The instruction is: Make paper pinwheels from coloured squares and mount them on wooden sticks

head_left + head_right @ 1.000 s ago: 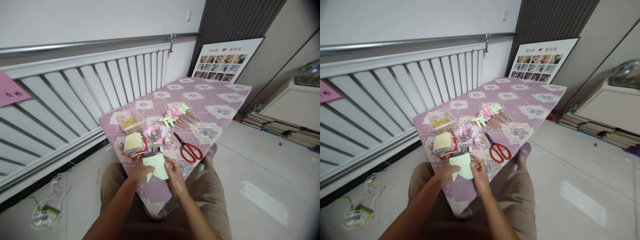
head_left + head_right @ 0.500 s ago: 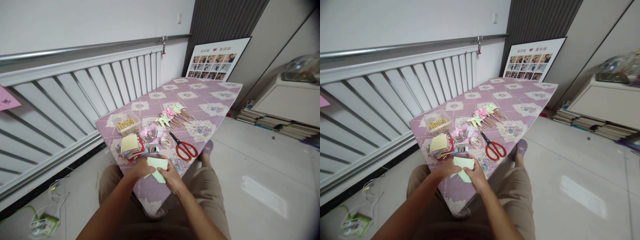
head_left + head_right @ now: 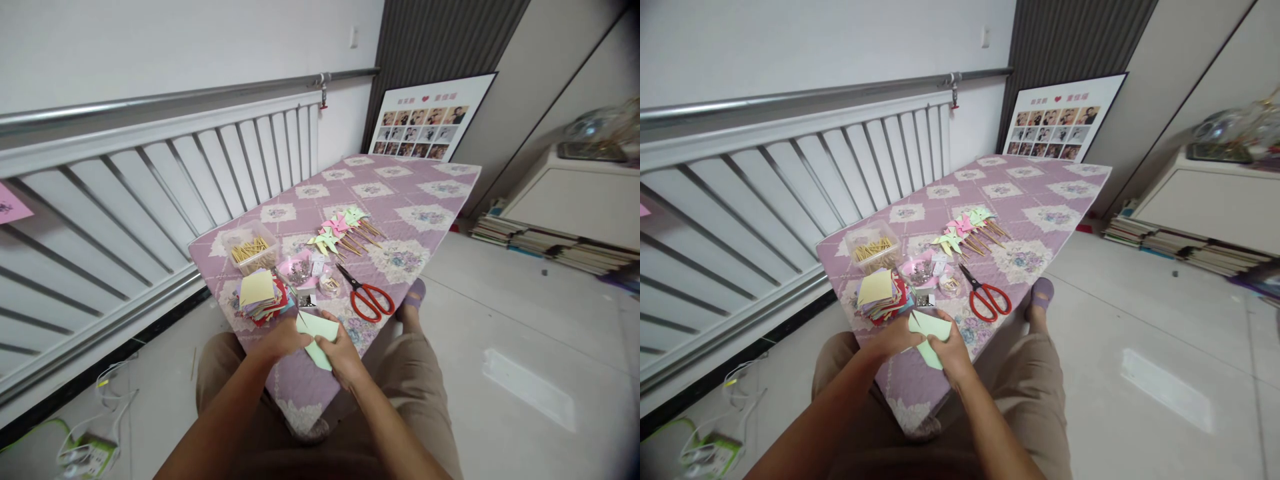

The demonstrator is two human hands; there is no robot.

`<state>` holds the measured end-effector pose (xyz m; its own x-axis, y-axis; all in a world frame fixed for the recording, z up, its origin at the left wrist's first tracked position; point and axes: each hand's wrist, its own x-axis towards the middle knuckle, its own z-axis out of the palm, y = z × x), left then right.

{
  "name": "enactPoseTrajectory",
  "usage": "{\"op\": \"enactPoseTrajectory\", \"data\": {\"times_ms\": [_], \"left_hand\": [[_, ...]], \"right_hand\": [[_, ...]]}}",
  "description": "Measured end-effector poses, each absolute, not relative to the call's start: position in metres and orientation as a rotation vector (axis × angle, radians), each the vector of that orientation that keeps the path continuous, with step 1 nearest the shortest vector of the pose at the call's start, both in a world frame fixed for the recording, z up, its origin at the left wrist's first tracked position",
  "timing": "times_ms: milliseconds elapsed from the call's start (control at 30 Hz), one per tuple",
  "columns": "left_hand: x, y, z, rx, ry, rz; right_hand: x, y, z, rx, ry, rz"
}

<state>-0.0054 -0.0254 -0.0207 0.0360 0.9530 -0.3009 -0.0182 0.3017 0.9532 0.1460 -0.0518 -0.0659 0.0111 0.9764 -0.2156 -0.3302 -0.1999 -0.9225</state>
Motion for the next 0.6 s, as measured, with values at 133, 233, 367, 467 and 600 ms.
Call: {"op": "enactPoseTrajectory", "data": {"times_ms": [133, 233, 367, 467, 600], "left_hand": [[-0.002, -0.035, -0.024, 0.935, 1.283, 0.915], [0.004, -0.049, -0.032, 0.615, 1.271, 1.072], [0.017, -0.072, -0.044, 0.442, 1.168, 1.142], [0.030, -0.082, -0.048, 0.433, 1.092, 1.141], [0.045, -0.077, -0.044, 0.386, 1.082, 1.164]], "right_hand": [[0.144, -0.053, -0.062, -1.082, -0.615, 1.489], [0.142, -0.053, -0.059, -1.038, -0.455, 1.473], [0.139, -0.051, -0.060, -0.995, -0.334, 1.434], [0.137, -0.050, -0.063, -0.986, -0.343, 1.425], [0.136, -0.051, -0.063, -0.975, -0.370, 1.423]]}}
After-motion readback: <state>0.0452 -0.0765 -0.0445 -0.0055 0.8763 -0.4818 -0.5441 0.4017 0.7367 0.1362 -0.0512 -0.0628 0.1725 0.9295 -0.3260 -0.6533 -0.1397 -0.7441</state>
